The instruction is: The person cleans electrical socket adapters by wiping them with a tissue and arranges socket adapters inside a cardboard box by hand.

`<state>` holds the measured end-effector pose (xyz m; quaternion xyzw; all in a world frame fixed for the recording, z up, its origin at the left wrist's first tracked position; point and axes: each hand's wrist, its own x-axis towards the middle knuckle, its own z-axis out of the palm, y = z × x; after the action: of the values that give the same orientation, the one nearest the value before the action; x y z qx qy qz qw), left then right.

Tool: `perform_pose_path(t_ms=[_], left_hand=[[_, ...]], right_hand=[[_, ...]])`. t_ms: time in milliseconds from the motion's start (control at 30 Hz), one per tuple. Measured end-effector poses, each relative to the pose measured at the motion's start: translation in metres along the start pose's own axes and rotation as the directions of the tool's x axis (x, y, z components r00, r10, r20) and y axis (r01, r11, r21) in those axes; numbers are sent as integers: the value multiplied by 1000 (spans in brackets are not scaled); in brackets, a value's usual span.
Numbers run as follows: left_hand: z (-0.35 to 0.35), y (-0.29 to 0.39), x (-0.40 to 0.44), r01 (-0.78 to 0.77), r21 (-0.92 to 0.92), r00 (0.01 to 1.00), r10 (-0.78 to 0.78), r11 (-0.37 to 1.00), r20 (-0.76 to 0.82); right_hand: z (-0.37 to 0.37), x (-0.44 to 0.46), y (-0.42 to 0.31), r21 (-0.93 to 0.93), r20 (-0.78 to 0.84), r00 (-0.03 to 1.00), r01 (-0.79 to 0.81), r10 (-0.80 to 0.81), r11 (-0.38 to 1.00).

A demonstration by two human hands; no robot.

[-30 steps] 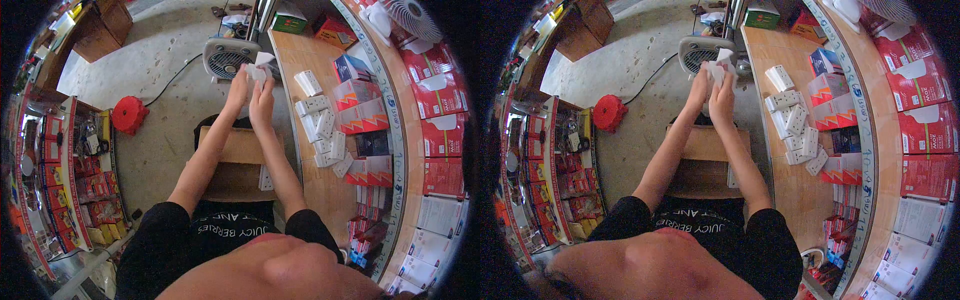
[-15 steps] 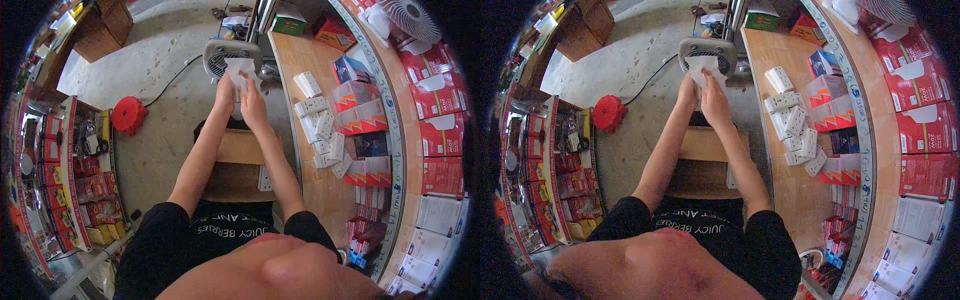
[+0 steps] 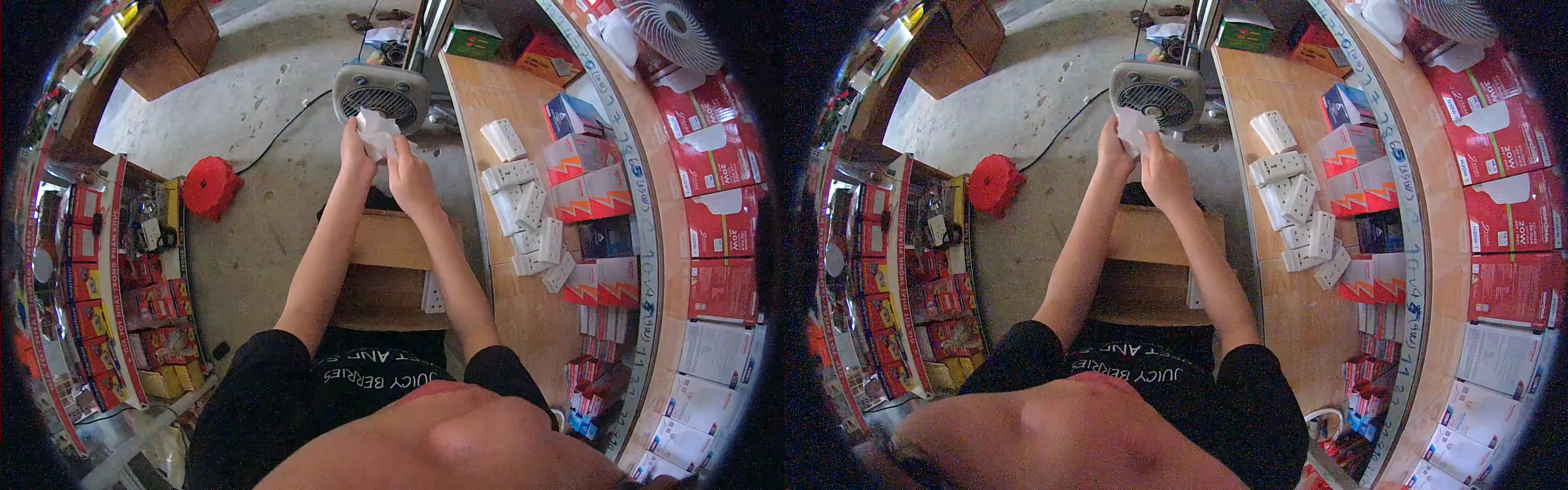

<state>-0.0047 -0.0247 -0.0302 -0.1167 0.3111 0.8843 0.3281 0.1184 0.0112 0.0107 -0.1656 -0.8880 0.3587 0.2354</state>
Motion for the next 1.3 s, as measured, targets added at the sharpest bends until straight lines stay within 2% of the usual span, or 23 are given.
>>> perform_pose_path(t_ms=[67, 133, 200, 367, 433, 567, 700, 900, 967, 1000, 1067, 1100, 1167, 1233, 1300], left_hand=[[-1, 1, 2, -2, 21, 999, 3, 1000, -44], [-3, 2, 1, -28, -15, 997, 29, 999, 74], [-3, 3, 2, -38, -24, 997, 39, 999, 62], [-5, 6, 4, -57, -61, 998, 59, 997, 34], [-5, 9, 1, -55, -26, 998, 54, 998, -27], [-9, 9, 9, -69, -77, 996, 65, 995, -54], [-9, 9, 9, -50, -92, 997, 44, 995, -57], [-10, 8, 10, -79, -132, 997, 80, 988, -2], [-9, 8, 9, -93, -161, 995, 95, 982, 4], [-6, 9, 6, -46, -135, 999, 46, 990, -2], [0, 8, 2, 3, -111, 1000, -4, 994, -9], [2, 6, 1, -13, -56, 1000, 14, 998, 9], [4, 1, -1, -32, -2, 999, 32, 999, 27], [12, -2, -13, -91, 222, 988, 61, 971, 140], [20, -6, -19, -39, 248, 993, 10, 968, 117]], right_hand=[[-2, -1, -2, -6, 8, 1000, 3, -3, 1000], [-3, -2, -4, -11, 12, 1000, 13, -12, 1000], [-1, -2, -4, -14, 17, 1000, 23, -23, 1000], [2, -1, -3, 26, -64, 986, 158, -156, 987], [1, -2, -3, 14, -56, 989, 140, -139, 990], [-3, -2, -4, -3, 17, 998, 66, -66, 998], [-3, -2, 0, 3, 10, 997, 75, -75, 997], [-7, -4, -4, 156, -40, 994, 105, -100, 982], [-8, -6, -8, 262, -28, 999, 36, -29, 965], [-7, -5, -8, 261, -28, 999, 35, -29, 965], [-5, -5, -8, 296, -233, 971, 125, -55, 947], [-6, -4, -8, 296, -231, 971, 124, -55, 947], [-9, -3, -5, 303, -347, 937, 75, 37, 950], [-13, 0, -7, 284, -404, 914, 85, 38, 955], [-13, 2, -6, 243, -488, 870, 56, 72, 969]])
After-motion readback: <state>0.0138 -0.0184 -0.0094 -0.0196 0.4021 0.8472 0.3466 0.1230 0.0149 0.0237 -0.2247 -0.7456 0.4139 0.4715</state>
